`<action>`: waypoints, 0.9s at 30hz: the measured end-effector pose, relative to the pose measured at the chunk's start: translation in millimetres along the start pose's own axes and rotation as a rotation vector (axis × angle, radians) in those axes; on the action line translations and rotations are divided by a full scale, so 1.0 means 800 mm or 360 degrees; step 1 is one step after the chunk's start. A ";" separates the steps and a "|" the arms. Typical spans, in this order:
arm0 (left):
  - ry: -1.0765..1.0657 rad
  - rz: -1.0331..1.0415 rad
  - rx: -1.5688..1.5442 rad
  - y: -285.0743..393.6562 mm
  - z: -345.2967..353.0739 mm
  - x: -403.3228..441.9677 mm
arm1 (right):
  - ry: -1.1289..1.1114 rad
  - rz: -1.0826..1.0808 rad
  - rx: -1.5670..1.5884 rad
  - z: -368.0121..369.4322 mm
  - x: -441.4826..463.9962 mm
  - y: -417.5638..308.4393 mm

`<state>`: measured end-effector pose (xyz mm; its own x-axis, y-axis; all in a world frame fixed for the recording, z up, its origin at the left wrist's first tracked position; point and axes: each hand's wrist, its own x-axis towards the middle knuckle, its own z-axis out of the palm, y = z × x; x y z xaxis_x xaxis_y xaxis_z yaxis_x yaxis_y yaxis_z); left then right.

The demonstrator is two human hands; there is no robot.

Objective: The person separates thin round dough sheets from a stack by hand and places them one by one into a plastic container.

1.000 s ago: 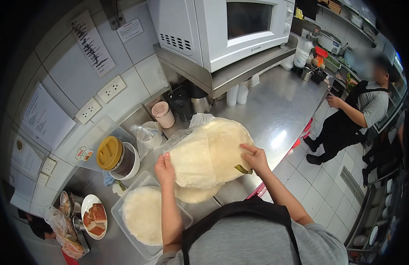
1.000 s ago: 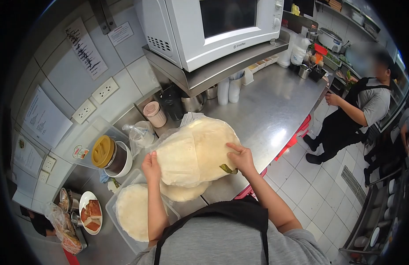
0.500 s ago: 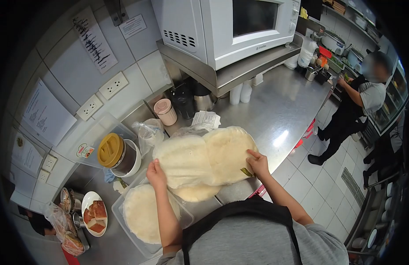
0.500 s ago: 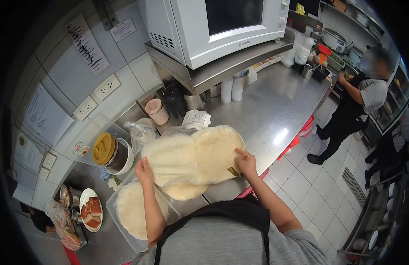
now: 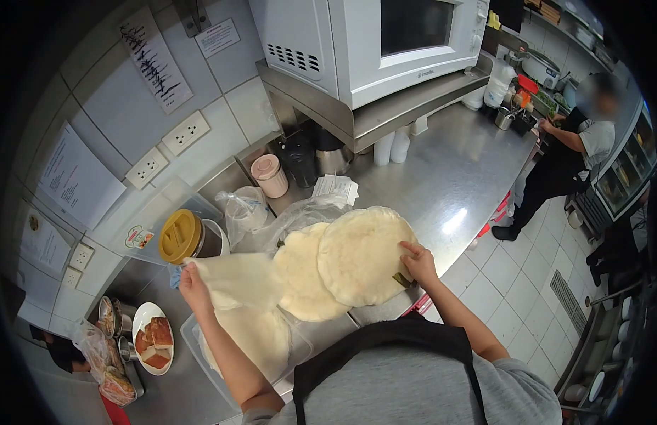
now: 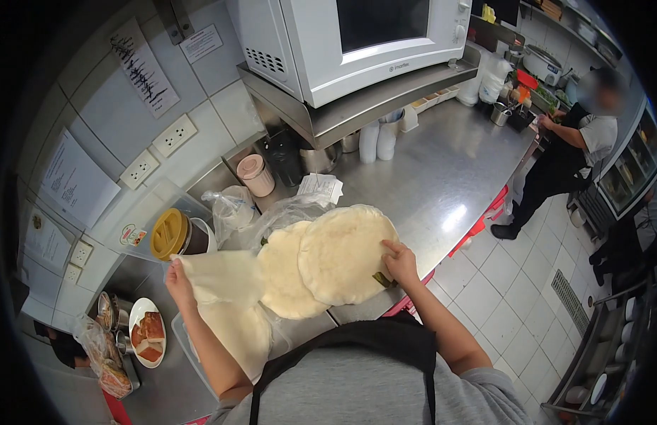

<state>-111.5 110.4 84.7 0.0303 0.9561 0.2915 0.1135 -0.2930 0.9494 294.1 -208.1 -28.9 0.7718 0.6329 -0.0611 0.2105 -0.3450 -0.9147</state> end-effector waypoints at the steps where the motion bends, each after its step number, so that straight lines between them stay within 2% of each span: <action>1: -0.0009 -0.0068 -0.0080 0.026 0.010 -0.006 | -0.0056 -0.0057 -0.0089 -0.002 0.000 -0.003; 2: -0.0015 -0.0135 -0.0161 0.040 0.019 -0.009 | 0.0013 -0.0169 -0.0352 0.001 -0.002 -0.008; 3: 0.0038 -0.0157 0.0023 0.029 0.028 -0.005 | 0.0083 -0.0282 -0.0614 0.006 -0.008 -0.016; 4: 0.0048 -0.0220 -0.0023 0.047 0.050 -0.019 | 0.0155 -0.0393 -0.0876 0.011 -0.015 -0.028; 5: 0.0054 -0.0285 -0.0070 0.074 0.081 -0.040 | 0.0157 -0.0382 -0.1073 0.012 -0.031 -0.062; 6: -0.0143 -0.0404 -0.0094 0.092 0.102 -0.054 | 0.0160 -0.0366 -0.1274 0.009 -0.055 -0.110; 7: -0.0292 -0.0370 -0.0247 0.055 0.118 -0.047 | 0.0163 -0.0342 -0.1478 0.005 -0.067 -0.135; 10: -0.0831 -0.0684 -0.0337 0.132 0.202 -0.103 | -0.0781 -0.0405 0.0026 0.013 -0.042 -0.093; 11: -0.1078 -0.0720 -0.0290 0.141 0.218 -0.110 | -0.1124 0.0117 0.0563 0.005 -0.046 -0.113; 14: -0.1353 -0.0717 -0.0570 0.136 0.252 -0.129 | -0.1177 0.0686 0.1798 0.011 -0.034 -0.078; 15: -0.1402 -0.0719 -0.0512 0.137 0.253 -0.133 | -0.0918 0.0829 0.1774 0.001 -0.040 -0.089; 18: -0.1654 -0.0647 -0.0331 0.115 0.252 -0.146 | -0.0851 0.0815 0.1938 -0.021 -0.037 -0.076; 21: -0.1768 -0.0628 -0.0238 0.085 0.248 -0.154 | -0.0639 0.0592 0.1566 -0.026 -0.018 -0.044; 24: -0.1767 -0.0666 -0.0246 0.075 0.245 -0.161 | -0.0429 0.0648 0.1330 -0.038 0.001 -0.025; 27: -0.1785 -0.0679 -0.0271 0.067 0.249 -0.167 | -0.0284 0.0726 0.0873 -0.050 0.015 -0.028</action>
<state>88.1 -32.3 72.9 0.8756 0.4235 -0.2322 0.1948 0.1303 0.9722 322.5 -220.8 6.8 0.5914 0.6287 -0.5049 -0.4750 -0.2344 -0.8482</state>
